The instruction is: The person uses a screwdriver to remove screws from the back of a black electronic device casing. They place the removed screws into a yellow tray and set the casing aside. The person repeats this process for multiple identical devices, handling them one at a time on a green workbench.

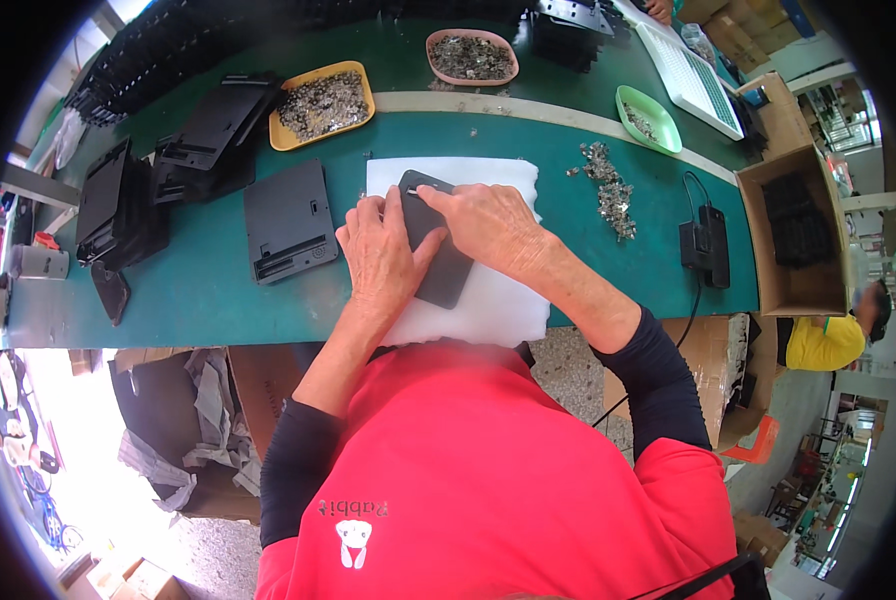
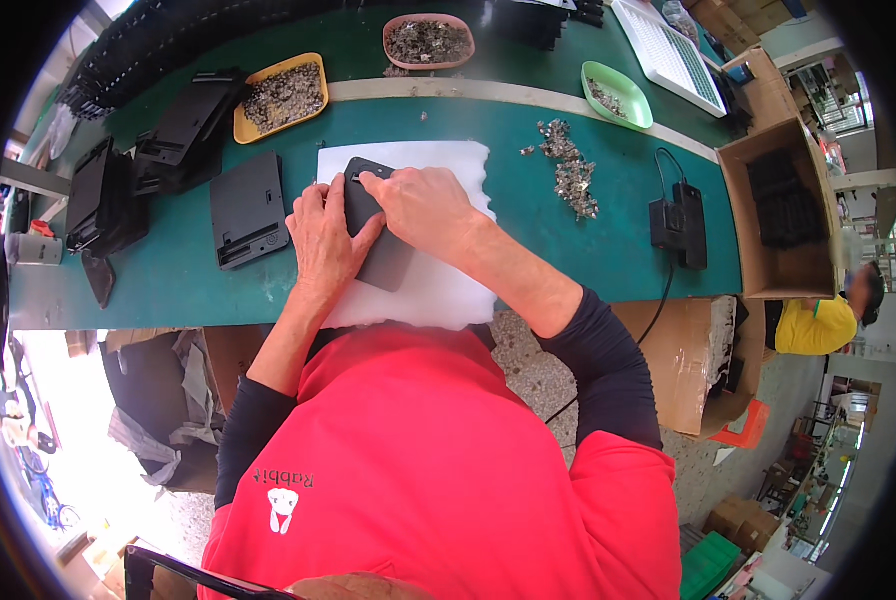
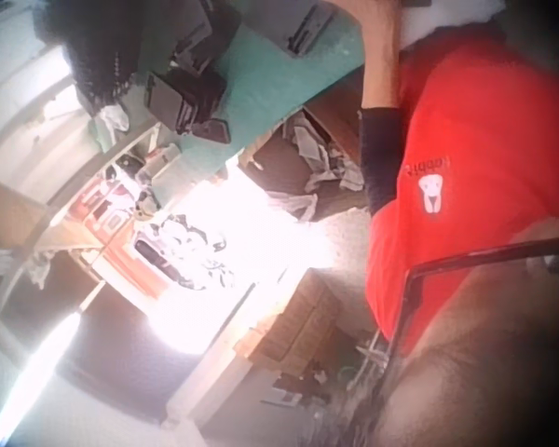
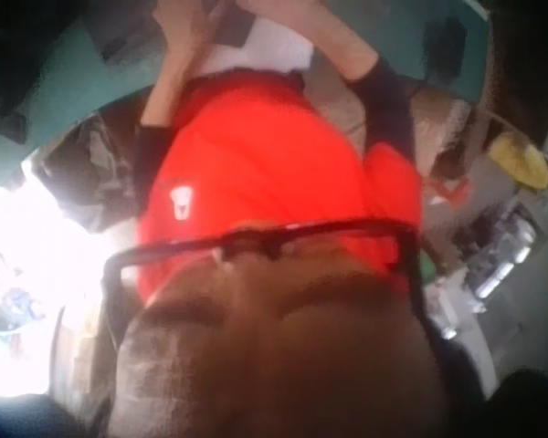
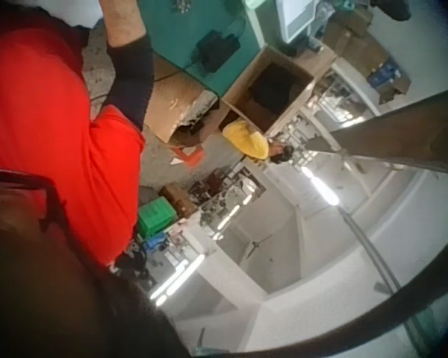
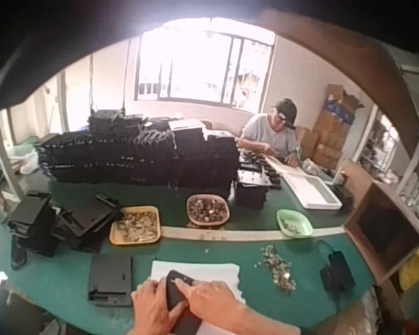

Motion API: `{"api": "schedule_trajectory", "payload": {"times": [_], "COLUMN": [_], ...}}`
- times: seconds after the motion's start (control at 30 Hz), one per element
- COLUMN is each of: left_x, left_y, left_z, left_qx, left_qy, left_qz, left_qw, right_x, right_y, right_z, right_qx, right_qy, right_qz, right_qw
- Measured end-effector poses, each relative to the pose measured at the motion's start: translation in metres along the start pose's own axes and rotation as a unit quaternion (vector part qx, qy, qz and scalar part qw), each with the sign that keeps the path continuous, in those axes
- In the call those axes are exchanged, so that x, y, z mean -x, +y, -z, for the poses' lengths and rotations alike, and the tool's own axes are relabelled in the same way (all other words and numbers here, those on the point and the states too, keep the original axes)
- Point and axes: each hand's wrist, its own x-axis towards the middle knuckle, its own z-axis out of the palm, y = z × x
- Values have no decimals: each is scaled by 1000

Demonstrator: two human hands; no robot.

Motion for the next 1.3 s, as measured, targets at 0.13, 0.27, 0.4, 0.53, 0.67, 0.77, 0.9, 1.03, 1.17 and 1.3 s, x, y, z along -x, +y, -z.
{"api": "schedule_trajectory", "payload": {"times": [0.13, 0.27, 0.4, 0.53, 0.67, 0.77, 0.9, 1.03, 1.17, 1.3], "left_x": [-3, -6, -9, -10, -9, -9, -14, -19, -19, -24], "left_y": [0, -2, -7, -8, -8, -8, -11, -7, -13, -15], "left_z": [2, 3, -2, -7, -9, -8, -10, -4, -1, 1], "left_qx": [12, 23, 36, 65, 80, 75, 53, 91, 96, 119], "left_qy": [-8, -21, -22, -12, -18, -17, -56, -18, -30, -57], "left_qz": [7, 13, -1, -3, 0, -13, -4, 21, 52, 82], "left_qw": [1000, 999, 999, 998, 997, 997, 997, 995, 994, 988], "right_x": [-2, -5, -8, -17, -23, -26, -38, -41, -21, 7], "right_y": [5, 6, 7, -8, -8, -19, -27, -3, 34, 52], "right_z": [-14, -17, -17, 3, 4, 22, 20, 32, 22, -4], "right_qx": [-8, 6, 26, 49, 41, 35, 60, 28, -72, -79], "right_qy": [13, 25, 39, -64, -18, -46, -30, -66, -2, 45], "right_qz": [-4, 14, 43, 2, 72, 84, 112, 74, -22, -73], "right_qw": [1000, 1000, 998, 997, 996, 995, 991, 995, 997, 993]}}
